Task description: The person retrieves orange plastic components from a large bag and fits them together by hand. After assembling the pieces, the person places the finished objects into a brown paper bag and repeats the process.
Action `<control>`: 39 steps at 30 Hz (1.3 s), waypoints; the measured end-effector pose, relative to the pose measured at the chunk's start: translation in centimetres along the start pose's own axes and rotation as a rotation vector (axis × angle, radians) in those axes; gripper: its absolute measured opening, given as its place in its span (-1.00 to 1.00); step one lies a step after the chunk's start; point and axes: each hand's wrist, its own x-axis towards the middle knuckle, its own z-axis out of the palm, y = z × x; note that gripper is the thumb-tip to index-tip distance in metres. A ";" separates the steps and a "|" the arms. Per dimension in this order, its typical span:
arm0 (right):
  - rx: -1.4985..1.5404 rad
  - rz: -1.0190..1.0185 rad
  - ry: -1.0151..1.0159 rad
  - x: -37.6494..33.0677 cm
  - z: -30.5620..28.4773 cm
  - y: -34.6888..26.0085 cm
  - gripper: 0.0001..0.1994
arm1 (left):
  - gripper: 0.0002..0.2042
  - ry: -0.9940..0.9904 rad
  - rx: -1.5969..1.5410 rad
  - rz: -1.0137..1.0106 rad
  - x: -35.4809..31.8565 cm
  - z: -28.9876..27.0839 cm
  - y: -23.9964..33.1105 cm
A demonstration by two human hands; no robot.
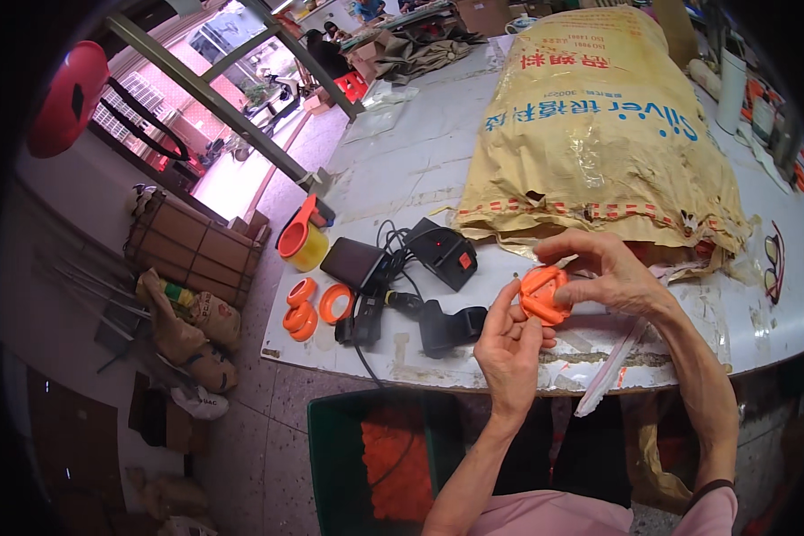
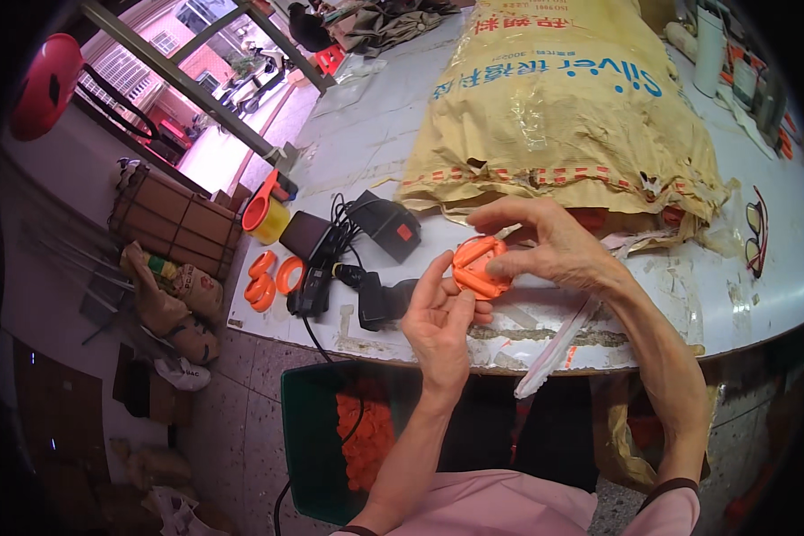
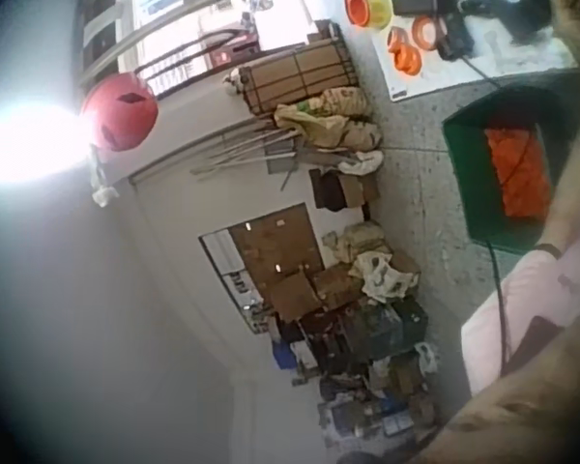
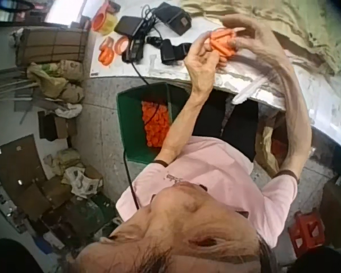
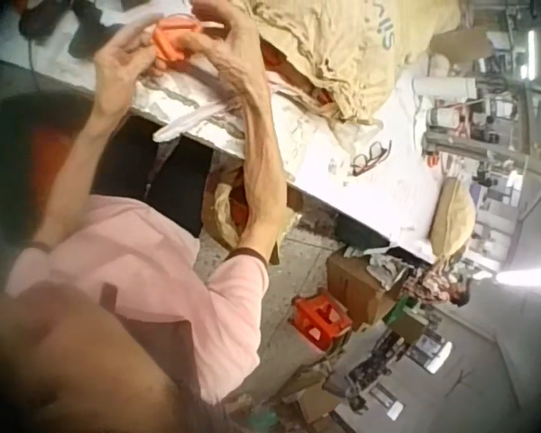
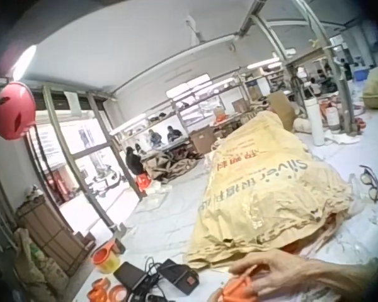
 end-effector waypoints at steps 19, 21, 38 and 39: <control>0.188 0.084 -0.190 -0.4 -1.7 0.0 -0.51 | -0.61 0.014 -0.013 0.045 -0.2 0.1 -0.3; 0.171 0.073 -0.214 -0.3 -1.7 0.1 -0.51 | -0.63 0.043 -0.002 0.048 -0.3 0.1 -0.2; 0.242 0.117 -0.251 -0.5 -1.4 -0.2 -0.51 | -0.64 0.080 -0.001 0.020 0.0 0.5 -0.2; 0.262 0.116 -0.255 -0.5 -1.4 -0.3 -0.51 | -0.64 0.079 0.000 0.019 0.0 0.4 -0.2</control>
